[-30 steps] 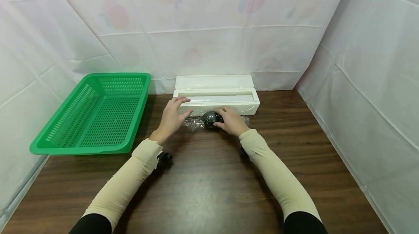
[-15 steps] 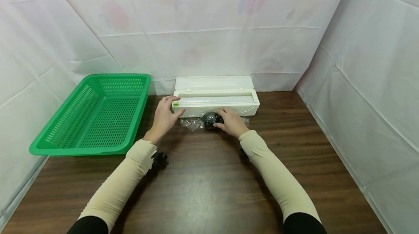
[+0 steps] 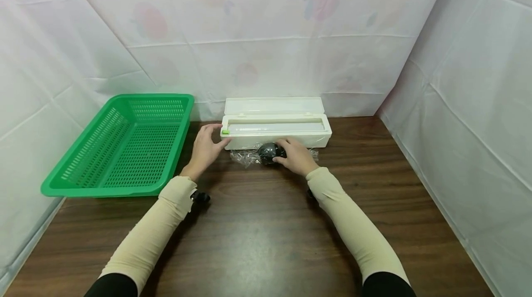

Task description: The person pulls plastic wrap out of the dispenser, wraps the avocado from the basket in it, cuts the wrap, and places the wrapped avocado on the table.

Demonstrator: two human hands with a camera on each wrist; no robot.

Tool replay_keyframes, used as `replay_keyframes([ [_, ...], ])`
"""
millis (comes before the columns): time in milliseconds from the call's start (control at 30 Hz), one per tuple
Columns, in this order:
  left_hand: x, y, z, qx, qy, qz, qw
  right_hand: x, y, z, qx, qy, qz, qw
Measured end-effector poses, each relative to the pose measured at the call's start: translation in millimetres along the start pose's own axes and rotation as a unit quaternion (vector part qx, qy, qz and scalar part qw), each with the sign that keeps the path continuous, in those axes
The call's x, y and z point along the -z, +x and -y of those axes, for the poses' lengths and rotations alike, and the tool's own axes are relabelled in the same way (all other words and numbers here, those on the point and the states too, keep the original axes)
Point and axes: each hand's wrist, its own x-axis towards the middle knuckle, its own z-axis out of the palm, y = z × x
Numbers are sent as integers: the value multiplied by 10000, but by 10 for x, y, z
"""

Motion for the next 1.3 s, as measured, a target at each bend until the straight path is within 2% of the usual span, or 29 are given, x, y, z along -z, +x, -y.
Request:
replay_keyframes([
  [267,-29,46,61,298,-56,235,9993,-5,-8,15,-2,-76,-69,9999],
  [533,-123,102,141,535,-161,331,9979,29,-8,37,-70,-111,-20,9999],
  [933,-189,138,163,521,-341,498,9968,129,14,91,23,132,-92,9999],
  [1100,-213,156,166,481,-461,449,9968,197,56,117,133,337,-55,9993],
  [1300,-211,186,177,432,-373,409,9975,276,142,138,178,690,-126,9974],
])
